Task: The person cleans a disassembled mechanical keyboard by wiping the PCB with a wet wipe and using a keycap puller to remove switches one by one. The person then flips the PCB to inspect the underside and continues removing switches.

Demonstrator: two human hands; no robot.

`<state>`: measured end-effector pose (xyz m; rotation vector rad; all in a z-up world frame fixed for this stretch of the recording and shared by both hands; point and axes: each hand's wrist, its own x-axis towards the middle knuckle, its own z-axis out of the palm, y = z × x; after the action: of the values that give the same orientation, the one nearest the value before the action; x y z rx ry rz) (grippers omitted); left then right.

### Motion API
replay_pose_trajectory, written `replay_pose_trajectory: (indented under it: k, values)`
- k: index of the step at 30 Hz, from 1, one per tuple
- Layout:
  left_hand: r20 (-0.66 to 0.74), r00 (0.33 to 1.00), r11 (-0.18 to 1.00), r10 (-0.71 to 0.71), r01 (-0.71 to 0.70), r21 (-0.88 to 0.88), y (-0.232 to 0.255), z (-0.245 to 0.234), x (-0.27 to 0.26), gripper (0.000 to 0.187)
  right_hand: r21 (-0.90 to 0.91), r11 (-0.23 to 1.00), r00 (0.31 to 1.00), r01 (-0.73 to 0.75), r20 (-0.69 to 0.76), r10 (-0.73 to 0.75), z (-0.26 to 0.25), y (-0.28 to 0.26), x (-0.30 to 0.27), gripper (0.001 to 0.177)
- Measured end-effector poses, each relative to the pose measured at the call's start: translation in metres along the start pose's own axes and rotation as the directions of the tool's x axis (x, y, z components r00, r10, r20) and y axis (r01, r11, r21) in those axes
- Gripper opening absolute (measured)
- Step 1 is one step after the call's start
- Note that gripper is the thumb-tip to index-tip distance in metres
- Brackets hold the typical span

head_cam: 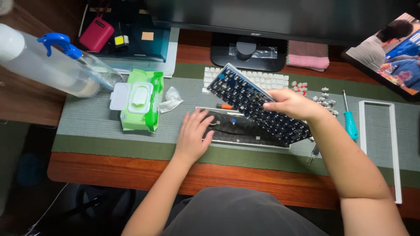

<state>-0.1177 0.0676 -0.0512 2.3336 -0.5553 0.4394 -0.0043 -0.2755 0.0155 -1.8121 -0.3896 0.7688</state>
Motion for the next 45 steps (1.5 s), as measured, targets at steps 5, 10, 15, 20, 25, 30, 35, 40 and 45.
replay_pose_trajectory:
  k: [5, 10, 15, 20, 25, 30, 35, 40, 45]
  values:
    - [0.209, 0.960, 0.972, 0.184, -0.210, 0.107, 0.001, 0.010, 0.027, 0.050, 0.316, 0.948, 0.989, -0.043, -0.121, 0.085, -0.002, 0.011, -0.010, 0.042]
    - [0.320, 0.901, 0.906, 0.294, -0.369, 0.206, 0.006, 0.029, 0.035, 0.065, 0.491, 0.870, 0.972, -0.034, -0.184, 0.143, -0.003, 0.020, -0.020, 0.040]
    - [0.391, 0.911, 0.883, 0.131, -0.287, 0.372, -0.001, 0.031, 0.036, 0.071, 0.530, 0.848, 0.970, -0.008, -0.202, 0.135, -0.008, 0.028, -0.034, 0.040]
    - [0.064, 0.998, 0.998, -0.021, 0.018, 0.052, -0.019, 0.024, 0.017, 0.073, 0.560, 0.829, 0.964, 0.006, -0.224, 0.144, -0.008, 0.033, -0.043, 0.038]
    - [-0.050, 0.917, 0.853, -0.396, 0.347, -0.391, -0.034, 0.035, -0.003, 0.056, 0.640, 0.766, 0.961, 0.064, -0.247, 0.127, 0.005, 0.035, -0.051, 0.038]
    - [-0.040, 0.793, 0.693, -0.608, 0.505, -0.514, -0.042, 0.047, 0.003, 0.046, 0.695, 0.711, 0.968, 0.106, -0.235, 0.085, 0.016, 0.037, -0.051, 0.040]
    - [-0.016, 0.780, 0.691, -0.626, 0.545, -0.474, -0.044, 0.038, 0.007, 0.042, 0.686, 0.717, 0.965, 0.126, -0.254, 0.074, 0.019, 0.034, -0.059, 0.041]
    - [-0.127, 0.865, 0.845, -0.485, 0.427, -0.323, -0.041, 0.033, 0.000, 0.038, 0.712, 0.691, 0.965, 0.125, -0.250, 0.084, 0.016, 0.034, -0.067, 0.041]
    - [0.053, 0.797, 0.642, -0.602, 0.523, -0.561, -0.047, 0.037, -0.003, 0.037, 0.691, 0.707, 0.964, 0.149, -0.260, 0.052, 0.014, 0.042, -0.070, 0.038]
